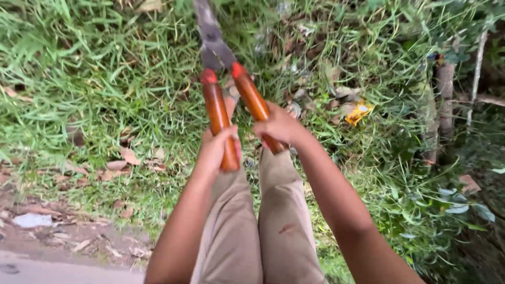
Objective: Trimming grass and weeds using manual garden shears
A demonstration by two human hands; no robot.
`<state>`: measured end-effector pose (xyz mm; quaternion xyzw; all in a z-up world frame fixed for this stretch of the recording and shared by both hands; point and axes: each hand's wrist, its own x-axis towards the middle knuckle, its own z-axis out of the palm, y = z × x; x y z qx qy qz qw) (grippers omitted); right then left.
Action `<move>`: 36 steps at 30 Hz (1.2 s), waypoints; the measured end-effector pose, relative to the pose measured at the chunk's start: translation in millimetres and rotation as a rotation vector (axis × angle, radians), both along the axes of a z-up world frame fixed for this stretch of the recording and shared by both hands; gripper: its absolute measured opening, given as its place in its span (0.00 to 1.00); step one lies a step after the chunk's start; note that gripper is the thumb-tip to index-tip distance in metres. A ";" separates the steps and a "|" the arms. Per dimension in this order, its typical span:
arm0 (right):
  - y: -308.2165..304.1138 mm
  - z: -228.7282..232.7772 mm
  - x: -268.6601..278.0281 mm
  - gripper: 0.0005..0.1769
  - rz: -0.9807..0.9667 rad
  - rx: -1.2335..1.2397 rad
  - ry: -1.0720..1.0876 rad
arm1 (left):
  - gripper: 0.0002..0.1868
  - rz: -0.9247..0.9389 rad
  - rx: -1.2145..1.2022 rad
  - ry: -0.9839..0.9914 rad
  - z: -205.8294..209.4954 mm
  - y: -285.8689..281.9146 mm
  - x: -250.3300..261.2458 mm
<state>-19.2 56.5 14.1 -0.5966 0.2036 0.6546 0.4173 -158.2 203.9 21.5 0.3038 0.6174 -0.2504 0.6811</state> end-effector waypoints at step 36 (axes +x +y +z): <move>-105.0 -206.2 -105.3 0.39 0.312 -0.526 -0.212 | 0.08 -0.468 0.156 0.152 -208.2 -99.8 -78.4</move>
